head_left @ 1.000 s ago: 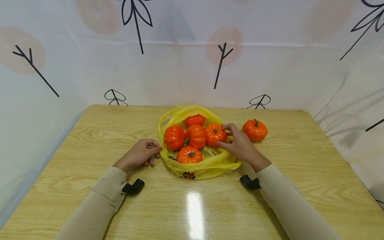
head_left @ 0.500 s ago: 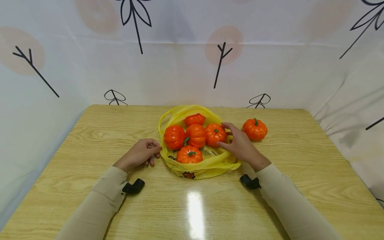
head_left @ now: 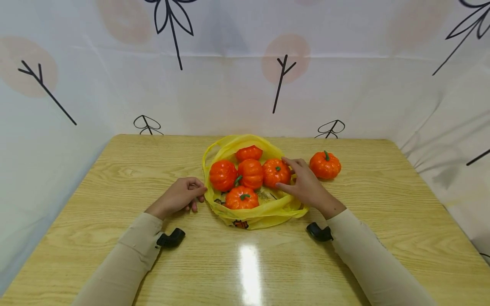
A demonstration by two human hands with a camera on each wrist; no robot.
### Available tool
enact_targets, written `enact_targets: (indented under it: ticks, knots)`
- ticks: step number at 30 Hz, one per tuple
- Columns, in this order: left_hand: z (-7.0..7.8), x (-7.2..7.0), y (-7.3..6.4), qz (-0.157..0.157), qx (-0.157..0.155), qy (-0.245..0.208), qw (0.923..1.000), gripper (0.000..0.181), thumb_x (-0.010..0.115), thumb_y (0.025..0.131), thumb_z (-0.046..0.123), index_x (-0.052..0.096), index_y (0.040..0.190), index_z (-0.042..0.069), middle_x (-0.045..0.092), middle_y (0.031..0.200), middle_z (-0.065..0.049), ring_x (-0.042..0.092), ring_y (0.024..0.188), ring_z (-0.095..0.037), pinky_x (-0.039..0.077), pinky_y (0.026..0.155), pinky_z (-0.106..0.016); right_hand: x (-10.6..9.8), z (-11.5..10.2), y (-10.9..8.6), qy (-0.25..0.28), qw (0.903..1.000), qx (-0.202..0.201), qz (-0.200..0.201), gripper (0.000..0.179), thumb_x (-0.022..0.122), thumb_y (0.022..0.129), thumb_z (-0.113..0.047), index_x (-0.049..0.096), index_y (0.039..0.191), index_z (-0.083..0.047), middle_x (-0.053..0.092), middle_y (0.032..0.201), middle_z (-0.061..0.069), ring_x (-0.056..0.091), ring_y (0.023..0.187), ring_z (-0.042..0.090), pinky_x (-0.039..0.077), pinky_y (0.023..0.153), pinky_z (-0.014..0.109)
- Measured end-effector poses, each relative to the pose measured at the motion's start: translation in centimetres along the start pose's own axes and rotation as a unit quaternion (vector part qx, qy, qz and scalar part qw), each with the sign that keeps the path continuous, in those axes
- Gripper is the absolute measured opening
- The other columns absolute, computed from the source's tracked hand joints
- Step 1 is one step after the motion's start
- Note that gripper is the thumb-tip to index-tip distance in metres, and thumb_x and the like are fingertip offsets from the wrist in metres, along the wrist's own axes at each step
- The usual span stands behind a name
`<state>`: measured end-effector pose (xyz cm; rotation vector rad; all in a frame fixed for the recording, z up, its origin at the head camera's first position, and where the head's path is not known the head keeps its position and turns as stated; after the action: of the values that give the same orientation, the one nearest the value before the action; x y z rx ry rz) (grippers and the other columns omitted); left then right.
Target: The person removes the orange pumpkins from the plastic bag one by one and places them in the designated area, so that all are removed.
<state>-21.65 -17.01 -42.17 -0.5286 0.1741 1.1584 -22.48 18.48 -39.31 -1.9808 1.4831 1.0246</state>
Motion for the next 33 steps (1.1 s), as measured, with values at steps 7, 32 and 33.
enact_targets:
  ticks: [7, 32, 33]
  knots:
    - [-0.2, 0.07, -0.04, -0.004, 0.0, 0.002, 1.0, 0.026, 0.057, 0.103, 0.029, 0.062, 0.112, 0.005, 0.068, 0.084, -0.006, 0.063, 0.054, -0.014, 0.049, 0.048, -0.026, 0.26, 0.19, -0.26, -0.005, 0.9999, 0.009, -0.008, 0.08, 0.075, 0.091, -0.029, 0.033, 0.155, -0.003, 0.04, 0.138, 0.024, 0.051, 0.116, 0.037, 0.051, 0.095, 0.05]
    - [0.17, 0.11, 0.08, -0.003, 0.004, -0.006, 1.0, 0.024, 0.057, 0.103, 0.028, 0.062, 0.111, 0.005, 0.068, 0.083, -0.005, 0.062, 0.054, -0.014, 0.049, 0.048, -0.025, 0.02, 0.3, -0.1, 0.031, 0.9993, -0.007, -0.019, 0.079, 0.078, 0.088, -0.021, 0.033, 0.152, -0.005, 0.044, 0.149, 0.022, 0.054, 0.126, 0.04, 0.051, 0.1, 0.055]
    - [0.15, 0.1, 0.06, -0.003, 0.003, -0.006, 1.0, 0.024, 0.057, 0.103, 0.028, 0.062, 0.111, 0.005, 0.068, 0.083, -0.005, 0.062, 0.054, -0.014, 0.049, 0.048, -0.025, 0.03, 0.28, -0.1, 0.03, 0.9994, -0.007, -0.018, 0.08, 0.078, 0.088, -0.021, 0.034, 0.152, -0.006, 0.044, 0.149, 0.022, 0.054, 0.126, 0.04, 0.051, 0.1, 0.055]
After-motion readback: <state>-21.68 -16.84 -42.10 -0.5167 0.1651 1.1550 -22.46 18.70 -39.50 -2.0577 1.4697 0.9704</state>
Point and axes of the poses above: each hand's wrist, its own y-axis towards the middle knuckle, its own x-axis out of the palm, z = x × y, the point moved 2 cm from there along y, towards the middle knuckle
